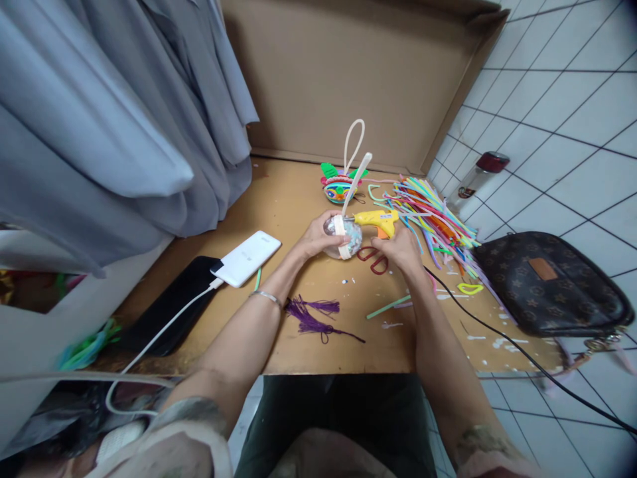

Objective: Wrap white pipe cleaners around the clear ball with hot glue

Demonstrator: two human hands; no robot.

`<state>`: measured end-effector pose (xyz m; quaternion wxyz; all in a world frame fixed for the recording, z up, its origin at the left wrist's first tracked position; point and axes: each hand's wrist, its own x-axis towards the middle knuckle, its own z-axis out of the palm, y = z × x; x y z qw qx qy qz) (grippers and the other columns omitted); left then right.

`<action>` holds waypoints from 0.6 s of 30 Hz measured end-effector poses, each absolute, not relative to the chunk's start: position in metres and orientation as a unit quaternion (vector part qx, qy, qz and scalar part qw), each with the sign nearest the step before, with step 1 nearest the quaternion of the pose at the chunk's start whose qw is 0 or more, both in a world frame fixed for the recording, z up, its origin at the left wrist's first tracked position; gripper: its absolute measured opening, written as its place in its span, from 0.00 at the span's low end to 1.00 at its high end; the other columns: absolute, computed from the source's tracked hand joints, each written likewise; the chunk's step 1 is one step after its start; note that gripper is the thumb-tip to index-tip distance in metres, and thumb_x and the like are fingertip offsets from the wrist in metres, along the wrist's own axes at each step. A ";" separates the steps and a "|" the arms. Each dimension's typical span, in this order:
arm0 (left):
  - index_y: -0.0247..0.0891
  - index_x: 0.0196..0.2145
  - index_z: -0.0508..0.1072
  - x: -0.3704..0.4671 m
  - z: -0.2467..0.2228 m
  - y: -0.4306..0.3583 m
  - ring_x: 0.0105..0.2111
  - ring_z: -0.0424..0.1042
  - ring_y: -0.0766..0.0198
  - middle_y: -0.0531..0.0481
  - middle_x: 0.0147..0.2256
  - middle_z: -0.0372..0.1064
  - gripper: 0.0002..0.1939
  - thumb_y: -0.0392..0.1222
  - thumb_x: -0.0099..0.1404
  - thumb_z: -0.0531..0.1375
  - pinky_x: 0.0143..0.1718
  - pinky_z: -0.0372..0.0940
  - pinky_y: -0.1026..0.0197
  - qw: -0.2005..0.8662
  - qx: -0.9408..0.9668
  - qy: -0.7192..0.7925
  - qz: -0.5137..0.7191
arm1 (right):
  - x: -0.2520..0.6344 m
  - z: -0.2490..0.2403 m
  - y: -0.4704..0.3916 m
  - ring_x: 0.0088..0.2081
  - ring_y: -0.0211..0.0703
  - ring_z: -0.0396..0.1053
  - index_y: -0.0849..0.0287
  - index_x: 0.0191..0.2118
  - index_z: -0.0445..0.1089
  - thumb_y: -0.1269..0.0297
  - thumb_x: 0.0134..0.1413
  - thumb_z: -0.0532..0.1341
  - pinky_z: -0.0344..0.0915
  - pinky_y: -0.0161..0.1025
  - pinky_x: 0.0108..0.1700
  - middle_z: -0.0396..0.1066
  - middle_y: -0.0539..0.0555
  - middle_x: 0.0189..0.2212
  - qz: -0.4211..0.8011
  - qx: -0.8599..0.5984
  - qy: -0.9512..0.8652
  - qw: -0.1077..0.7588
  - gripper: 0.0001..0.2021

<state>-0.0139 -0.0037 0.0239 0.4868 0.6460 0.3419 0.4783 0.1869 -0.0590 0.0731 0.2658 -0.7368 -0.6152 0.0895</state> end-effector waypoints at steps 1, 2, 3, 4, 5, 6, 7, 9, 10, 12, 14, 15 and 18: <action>0.34 0.48 0.70 -0.014 0.024 -0.004 0.36 0.69 0.63 0.49 0.39 0.71 0.37 0.49 0.39 0.72 0.40 0.65 0.62 0.487 0.644 0.343 0.479 | 0.187 0.075 -0.059 0.28 0.49 0.76 0.55 0.37 0.71 0.58 0.44 0.63 0.70 0.42 0.30 0.77 0.53 0.26 0.095 -0.741 -0.611 0.260 0.12; 0.34 0.47 0.70 -0.014 0.024 -0.004 0.36 0.68 0.63 0.49 0.39 0.71 0.37 0.48 0.39 0.72 0.40 0.65 0.62 0.487 0.644 0.344 0.480 | 0.187 0.076 -0.058 0.30 0.50 0.76 0.55 0.37 0.71 0.58 0.44 0.63 0.71 0.43 0.32 0.77 0.54 0.27 0.099 -0.744 -0.609 0.257 0.12; 0.34 0.47 0.70 -0.014 0.023 -0.004 0.36 0.68 0.63 0.49 0.39 0.71 0.37 0.48 0.39 0.72 0.41 0.65 0.62 0.486 0.644 0.344 0.480 | 0.188 0.077 -0.057 0.31 0.50 0.76 0.55 0.37 0.71 0.57 0.44 0.63 0.71 0.43 0.33 0.77 0.54 0.28 0.102 -0.743 -0.609 0.258 0.13; 0.35 0.47 0.70 -0.014 0.023 -0.003 0.36 0.69 0.63 0.49 0.39 0.71 0.36 0.49 0.40 0.71 0.41 0.65 0.61 0.484 0.646 0.344 0.479 | 0.189 0.076 -0.056 0.33 0.50 0.76 0.56 0.38 0.71 0.57 0.44 0.62 0.71 0.42 0.34 0.77 0.54 0.30 0.102 -0.740 -0.608 0.267 0.14; 0.35 0.47 0.69 -0.014 0.023 -0.003 0.36 0.69 0.63 0.49 0.39 0.71 0.36 0.49 0.40 0.71 0.41 0.65 0.61 0.482 0.647 0.346 0.479 | 0.191 0.075 -0.055 0.34 0.50 0.76 0.56 0.39 0.71 0.56 0.44 0.62 0.70 0.42 0.34 0.77 0.54 0.31 0.101 -0.740 -0.605 0.277 0.15; 0.35 0.47 0.69 -0.015 0.023 -0.003 0.37 0.69 0.62 0.49 0.40 0.71 0.36 0.49 0.40 0.71 0.42 0.65 0.60 0.480 0.648 0.347 0.478 | 0.193 0.073 -0.053 0.35 0.50 0.76 0.57 0.40 0.71 0.56 0.44 0.62 0.70 0.41 0.35 0.78 0.55 0.32 0.097 -0.743 -0.597 0.287 0.16; 0.35 0.47 0.69 -0.015 0.023 -0.003 0.37 0.69 0.62 0.48 0.40 0.71 0.37 0.50 0.40 0.71 0.42 0.65 0.60 0.478 0.649 0.349 0.477 | 0.196 0.070 -0.051 0.36 0.50 0.76 0.58 0.42 0.71 0.55 0.45 0.62 0.70 0.41 0.35 0.78 0.55 0.34 0.092 -0.750 -0.585 0.294 0.18; 0.34 0.47 0.68 -0.015 0.024 -0.004 0.38 0.69 0.61 0.48 0.40 0.71 0.37 0.50 0.40 0.71 0.43 0.65 0.60 0.475 0.651 0.353 0.477 | 0.202 0.064 -0.048 0.39 0.53 0.76 0.60 0.45 0.71 0.53 0.46 0.61 0.69 0.42 0.37 0.78 0.58 0.37 0.072 -0.776 -0.556 0.290 0.21; 0.34 0.47 0.68 -0.015 0.024 -0.004 0.38 0.69 0.61 0.47 0.41 0.71 0.37 0.51 0.39 0.71 0.43 0.65 0.60 0.473 0.651 0.353 0.477 | 0.204 0.061 -0.047 0.41 0.54 0.76 0.60 0.47 0.71 0.53 0.47 0.61 0.69 0.42 0.39 0.78 0.60 0.39 0.061 -0.789 -0.544 0.278 0.22; 0.35 0.47 0.68 -0.015 0.025 -0.005 0.38 0.69 0.61 0.48 0.40 0.71 0.37 0.50 0.39 0.71 0.43 0.65 0.59 0.475 0.650 0.352 0.477 | 0.206 0.054 -0.044 0.45 0.57 0.76 0.61 0.50 0.71 0.54 0.47 0.62 0.69 0.44 0.43 0.78 0.63 0.43 0.047 -0.809 -0.532 0.247 0.25; 0.35 0.46 0.68 -0.014 0.025 -0.005 0.38 0.68 0.61 0.49 0.39 0.70 0.36 0.49 0.39 0.71 0.42 0.65 0.60 0.479 0.649 0.349 0.477 | 0.206 0.048 -0.043 0.48 0.59 0.75 0.63 0.52 0.71 0.53 0.48 0.63 0.69 0.45 0.45 0.77 0.65 0.46 0.036 -0.818 -0.533 0.211 0.26; 0.35 0.46 0.68 -0.014 0.025 -0.005 0.37 0.68 0.62 0.49 0.39 0.70 0.36 0.49 0.39 0.71 0.42 0.65 0.60 0.481 0.648 0.347 0.478 | 0.205 0.045 -0.042 0.49 0.59 0.75 0.64 0.52 0.71 0.52 0.48 0.63 0.69 0.46 0.46 0.76 0.67 0.47 0.030 -0.822 -0.535 0.193 0.27; 0.36 0.46 0.69 -0.014 0.024 -0.004 0.36 0.67 0.62 0.50 0.38 0.69 0.35 0.49 0.39 0.71 0.40 0.65 0.61 0.476 0.654 0.342 0.478 | 0.203 0.040 -0.041 0.50 0.59 0.74 0.66 0.51 0.72 0.49 0.51 0.63 0.69 0.46 0.47 0.75 0.69 0.49 0.013 -0.831 -0.537 0.143 0.27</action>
